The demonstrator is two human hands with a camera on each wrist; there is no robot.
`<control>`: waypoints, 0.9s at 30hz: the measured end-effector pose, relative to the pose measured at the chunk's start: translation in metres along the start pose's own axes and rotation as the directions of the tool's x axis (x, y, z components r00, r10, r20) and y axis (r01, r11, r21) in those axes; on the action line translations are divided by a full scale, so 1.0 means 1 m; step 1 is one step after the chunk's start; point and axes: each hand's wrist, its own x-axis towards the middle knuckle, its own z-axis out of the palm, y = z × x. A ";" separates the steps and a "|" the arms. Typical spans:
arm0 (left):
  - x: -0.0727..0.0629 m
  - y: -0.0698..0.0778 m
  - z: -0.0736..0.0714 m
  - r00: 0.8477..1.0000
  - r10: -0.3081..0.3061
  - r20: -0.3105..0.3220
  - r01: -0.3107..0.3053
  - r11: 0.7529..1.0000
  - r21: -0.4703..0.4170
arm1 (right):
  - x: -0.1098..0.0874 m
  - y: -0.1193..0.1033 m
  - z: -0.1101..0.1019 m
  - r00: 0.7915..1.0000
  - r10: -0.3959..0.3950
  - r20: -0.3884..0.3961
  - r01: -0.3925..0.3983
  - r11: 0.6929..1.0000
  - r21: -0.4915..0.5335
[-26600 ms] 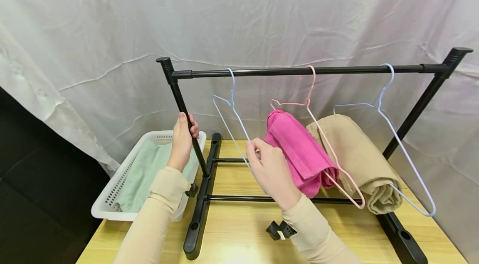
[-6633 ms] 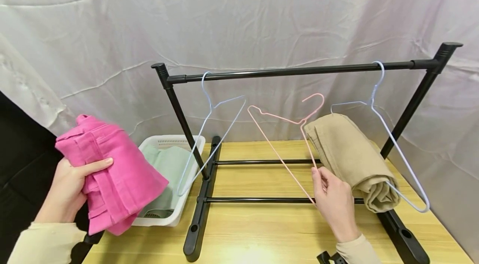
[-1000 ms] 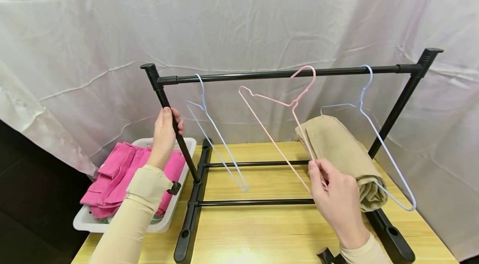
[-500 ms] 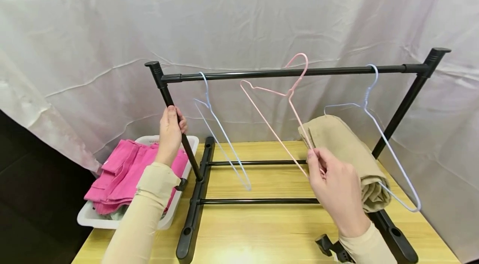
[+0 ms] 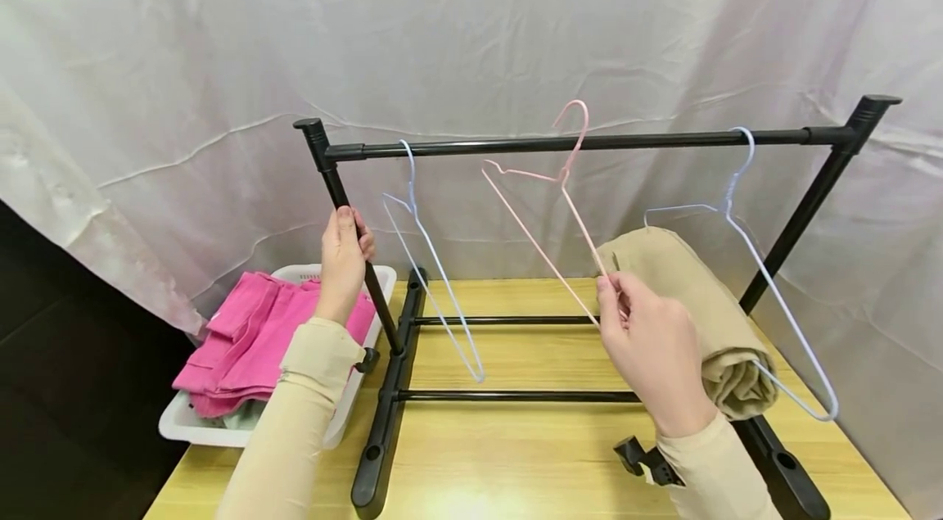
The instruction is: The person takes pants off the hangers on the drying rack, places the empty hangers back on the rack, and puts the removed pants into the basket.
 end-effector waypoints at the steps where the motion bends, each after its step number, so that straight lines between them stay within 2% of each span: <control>1: 0.000 0.000 0.000 1.000 -0.001 0.000 0.001 1.000 -0.002 | 0.000 -0.001 0.001 1.000 0.002 0.005 -0.002 1.000 -0.003; 7: -0.002 0.002 -0.001 0.999 0.006 -0.032 -0.006 1.000 0.014 | 0.002 -0.009 0.009 0.998 0.006 0.056 -0.004 0.999 -0.032; 16: -0.003 0.004 0.001 1.000 -0.005 -0.029 0.006 1.000 0.003 | -0.007 -0.016 0.014 0.986 0.067 0.152 -0.057 0.996 -0.071; 22: -0.003 0.004 0.003 0.999 -0.013 -0.037 0.013 1.000 -0.012 | -0.019 -0.018 0.015 0.991 0.038 0.125 -0.034 0.999 -0.034; 27: -0.004 0.003 0.005 0.999 -0.013 -0.032 0.012 0.999 -0.033 | -0.027 -0.016 0.007 0.996 0.012 0.089 -0.011 1.000 -0.014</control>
